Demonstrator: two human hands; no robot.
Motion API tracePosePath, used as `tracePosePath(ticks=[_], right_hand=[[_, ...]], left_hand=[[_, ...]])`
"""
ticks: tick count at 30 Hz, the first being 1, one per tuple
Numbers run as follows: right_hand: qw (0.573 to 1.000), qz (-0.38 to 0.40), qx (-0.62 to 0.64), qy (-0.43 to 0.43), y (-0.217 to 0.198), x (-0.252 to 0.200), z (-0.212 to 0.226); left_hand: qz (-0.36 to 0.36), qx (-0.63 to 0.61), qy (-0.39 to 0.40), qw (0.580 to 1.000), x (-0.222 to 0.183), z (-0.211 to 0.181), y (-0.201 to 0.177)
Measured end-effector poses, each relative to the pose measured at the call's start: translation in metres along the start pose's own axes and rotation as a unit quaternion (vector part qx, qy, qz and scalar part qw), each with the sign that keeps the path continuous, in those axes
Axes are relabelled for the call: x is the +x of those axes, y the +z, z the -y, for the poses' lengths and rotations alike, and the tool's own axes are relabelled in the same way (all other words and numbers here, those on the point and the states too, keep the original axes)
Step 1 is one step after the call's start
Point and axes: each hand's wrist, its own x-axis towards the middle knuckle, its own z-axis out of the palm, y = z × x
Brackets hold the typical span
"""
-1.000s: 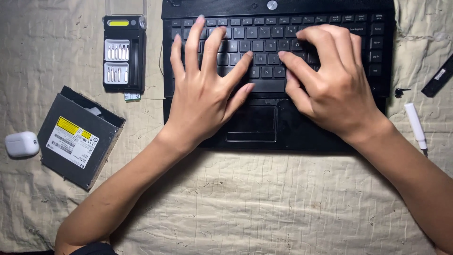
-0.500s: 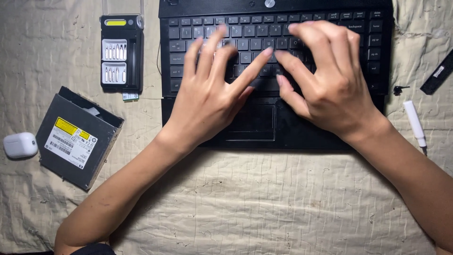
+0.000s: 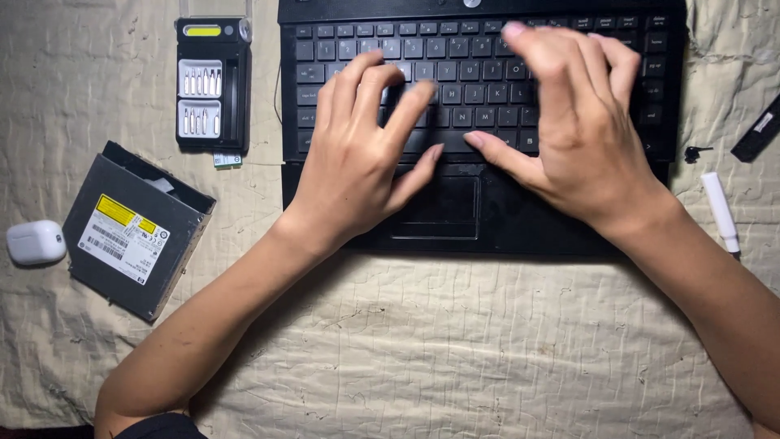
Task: Removing and re-installing a laptop keyboard during a repair process.
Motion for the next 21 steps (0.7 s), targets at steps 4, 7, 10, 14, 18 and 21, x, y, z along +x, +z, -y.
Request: tracePosePath(ticks=[4,7,10,14,18,21], right_hand=[[0.998,-0.014,-0.055,-0.041,-0.0027,0.0006,-0.0015],[0.998,-0.024,-0.016,-0.057,0.0004,-0.0012,-0.0037],[0.997,-0.036,-0.029,-0.058,-0.0029,0.0016,-0.0007],[0.999,-0.043,-0.007,-0.02,-0.0013,-0.0008,0.0005],[0.998,-0.03,-0.028,-0.054,-0.0014,-0.0014,-0.0025],[0.998,-0.046,-0.003,-0.053,-0.0025,-0.0006,-0.0034]], left_hand=[[-0.038,0.013,0.018,0.999,0.0006,-0.0009,-0.0014],[-0.023,0.01,0.004,1.0,-0.0005,-0.0017,-0.0016],[-0.025,0.029,-0.011,0.999,-0.0011,-0.0009,-0.0012],[-0.009,0.092,-0.068,0.993,-0.0055,-0.0007,0.0034],[-0.018,0.07,-0.065,0.995,-0.008,-0.0007,0.0074],[0.004,0.085,-0.088,0.992,-0.0063,0.0003,0.0055]])
